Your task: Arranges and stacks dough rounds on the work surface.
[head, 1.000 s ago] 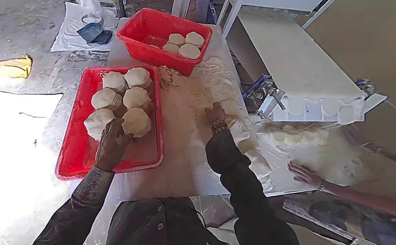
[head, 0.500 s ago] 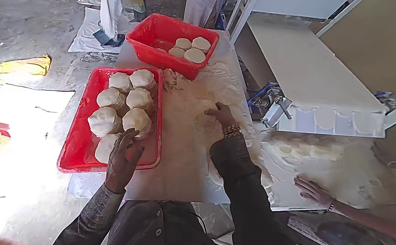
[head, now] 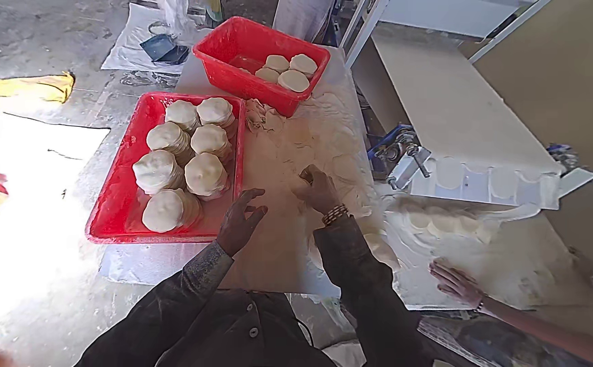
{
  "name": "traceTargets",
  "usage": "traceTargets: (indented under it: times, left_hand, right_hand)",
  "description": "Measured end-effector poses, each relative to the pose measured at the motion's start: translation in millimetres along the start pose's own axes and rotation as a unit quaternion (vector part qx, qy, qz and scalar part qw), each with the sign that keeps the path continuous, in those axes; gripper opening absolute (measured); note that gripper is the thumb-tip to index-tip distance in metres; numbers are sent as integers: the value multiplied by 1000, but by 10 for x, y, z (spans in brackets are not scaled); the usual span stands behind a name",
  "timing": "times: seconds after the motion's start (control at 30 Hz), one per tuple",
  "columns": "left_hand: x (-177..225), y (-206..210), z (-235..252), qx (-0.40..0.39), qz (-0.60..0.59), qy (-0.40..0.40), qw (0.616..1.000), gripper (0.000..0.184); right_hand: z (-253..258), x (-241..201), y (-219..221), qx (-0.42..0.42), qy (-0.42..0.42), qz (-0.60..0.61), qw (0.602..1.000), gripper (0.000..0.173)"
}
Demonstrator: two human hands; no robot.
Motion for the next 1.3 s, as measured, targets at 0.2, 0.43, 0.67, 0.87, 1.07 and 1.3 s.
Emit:
traceTargets:
  times: [0.2,0.43,0.67,0.87,1.07,1.3]
  left_hand:
    - [-77,356,196,68,-383,-128,912,43]
    - [177,747,-159,11,-569,-188,800,50]
    - [258,477,-27,-203,126,3,971,37]
    - [353,358,23,-222,190,16,956,40]
    - [318,147,63,-217,126,0,968,36]
    - [193,-16,89,-12,-125,105,986,44]
  right_hand:
    - [-593,-342,-224,-2,-96,337,936,34]
    - [-806,-24,-10,21,-16,403,915,41]
    - [-926,267,-56,22,-183,142,973,87]
    - [-934,126,433,-40,-282,90,954,99]
    - [-773,206,603,-23,-213,158,964,63]
    - [-803,-218,418,35,-271,347,897,54]
Point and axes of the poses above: each hand's wrist, its own z-axis towards the middle knuckle, its own y-axis out of the palm, x = y × z, the point moved 3 cm from there along z, towards the middle knuckle, and after that the axes turned 1 degree about -y, right-handed, at the moved point
